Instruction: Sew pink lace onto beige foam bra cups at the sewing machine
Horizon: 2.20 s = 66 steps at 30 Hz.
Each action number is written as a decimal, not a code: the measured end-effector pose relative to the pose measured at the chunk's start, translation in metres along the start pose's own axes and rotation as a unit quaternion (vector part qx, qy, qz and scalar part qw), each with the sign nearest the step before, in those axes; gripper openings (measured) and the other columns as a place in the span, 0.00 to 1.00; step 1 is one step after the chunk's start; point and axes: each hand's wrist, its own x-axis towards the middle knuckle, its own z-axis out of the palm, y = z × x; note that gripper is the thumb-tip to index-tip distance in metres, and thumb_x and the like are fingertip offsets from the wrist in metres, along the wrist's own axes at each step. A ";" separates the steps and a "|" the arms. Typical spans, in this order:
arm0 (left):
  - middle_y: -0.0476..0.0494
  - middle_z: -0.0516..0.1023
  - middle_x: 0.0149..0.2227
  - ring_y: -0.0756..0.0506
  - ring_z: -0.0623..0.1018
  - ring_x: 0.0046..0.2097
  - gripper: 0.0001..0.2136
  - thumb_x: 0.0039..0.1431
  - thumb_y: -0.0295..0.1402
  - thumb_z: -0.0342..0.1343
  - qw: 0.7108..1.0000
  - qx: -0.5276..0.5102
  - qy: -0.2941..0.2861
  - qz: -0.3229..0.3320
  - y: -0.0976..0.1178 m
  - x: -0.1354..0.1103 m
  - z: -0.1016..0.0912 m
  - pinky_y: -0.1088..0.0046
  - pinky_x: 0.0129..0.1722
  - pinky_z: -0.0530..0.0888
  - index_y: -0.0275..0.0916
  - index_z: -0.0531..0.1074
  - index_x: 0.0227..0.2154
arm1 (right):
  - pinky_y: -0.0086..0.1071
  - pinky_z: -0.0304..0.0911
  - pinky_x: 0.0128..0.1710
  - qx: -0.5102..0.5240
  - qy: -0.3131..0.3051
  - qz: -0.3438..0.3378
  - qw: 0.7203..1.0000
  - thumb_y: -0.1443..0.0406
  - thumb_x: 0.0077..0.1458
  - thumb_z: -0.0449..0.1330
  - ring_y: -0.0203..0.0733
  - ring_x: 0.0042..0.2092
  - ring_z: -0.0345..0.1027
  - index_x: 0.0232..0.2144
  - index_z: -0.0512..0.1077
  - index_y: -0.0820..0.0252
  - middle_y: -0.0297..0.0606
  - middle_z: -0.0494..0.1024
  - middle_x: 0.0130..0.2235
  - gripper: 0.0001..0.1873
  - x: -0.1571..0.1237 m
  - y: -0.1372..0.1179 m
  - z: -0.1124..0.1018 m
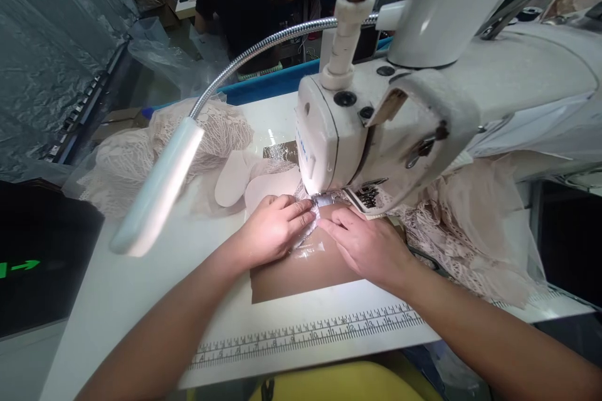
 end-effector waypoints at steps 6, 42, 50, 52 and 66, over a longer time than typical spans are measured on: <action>0.42 0.68 0.58 0.40 0.68 0.48 0.17 0.63 0.29 0.47 1.000 0.017 0.000 0.000 -0.005 0.001 0.001 0.62 0.44 0.64 0.40 0.67 0.55 | 0.34 0.47 0.27 -0.035 -0.014 0.048 0.998 0.74 0.52 0.54 0.38 0.30 0.59 0.46 0.74 0.57 0.37 0.74 0.33 0.20 0.004 -0.003 0.001; 0.37 0.71 0.42 0.39 0.71 0.42 0.18 0.52 0.38 0.56 0.979 -0.040 -0.168 -0.108 0.046 -0.016 -0.054 0.64 0.37 0.72 0.36 0.69 0.45 | 0.31 0.54 0.29 0.032 -0.066 0.027 0.997 0.70 0.59 0.49 0.38 0.33 0.66 0.45 0.75 0.58 0.38 0.74 0.33 0.18 0.003 -0.002 0.000; 0.41 0.72 0.31 0.45 0.70 0.35 0.08 0.60 0.24 0.46 0.990 -0.081 -0.061 -0.095 0.028 -0.014 -0.023 0.70 0.32 0.68 0.35 0.70 0.31 | 0.33 0.64 0.40 0.114 -0.029 0.055 0.992 0.71 0.58 0.49 0.40 0.40 0.70 0.46 0.74 0.61 0.41 0.77 0.39 0.18 0.002 0.000 0.001; 0.46 0.70 0.27 0.48 0.69 0.30 0.11 0.63 0.32 0.45 0.963 -0.236 -0.057 -0.120 0.009 -0.014 -0.021 0.73 0.30 0.66 0.36 0.69 0.28 | 0.33 0.65 0.42 0.133 -0.018 0.064 0.989 0.68 0.60 0.50 0.41 0.42 0.71 0.48 0.72 0.62 0.42 0.77 0.43 0.17 0.000 -0.002 -0.004; 0.50 0.70 0.25 0.51 0.68 0.27 0.18 0.61 0.46 0.48 0.814 -0.553 -0.036 -0.175 -0.022 -0.023 -0.015 0.75 0.28 0.64 0.35 0.69 0.27 | 0.33 0.57 0.29 -0.121 0.045 -0.013 0.992 0.70 0.61 0.50 0.39 0.30 0.65 0.51 0.69 0.62 0.42 0.74 0.36 0.18 0.023 -0.028 0.002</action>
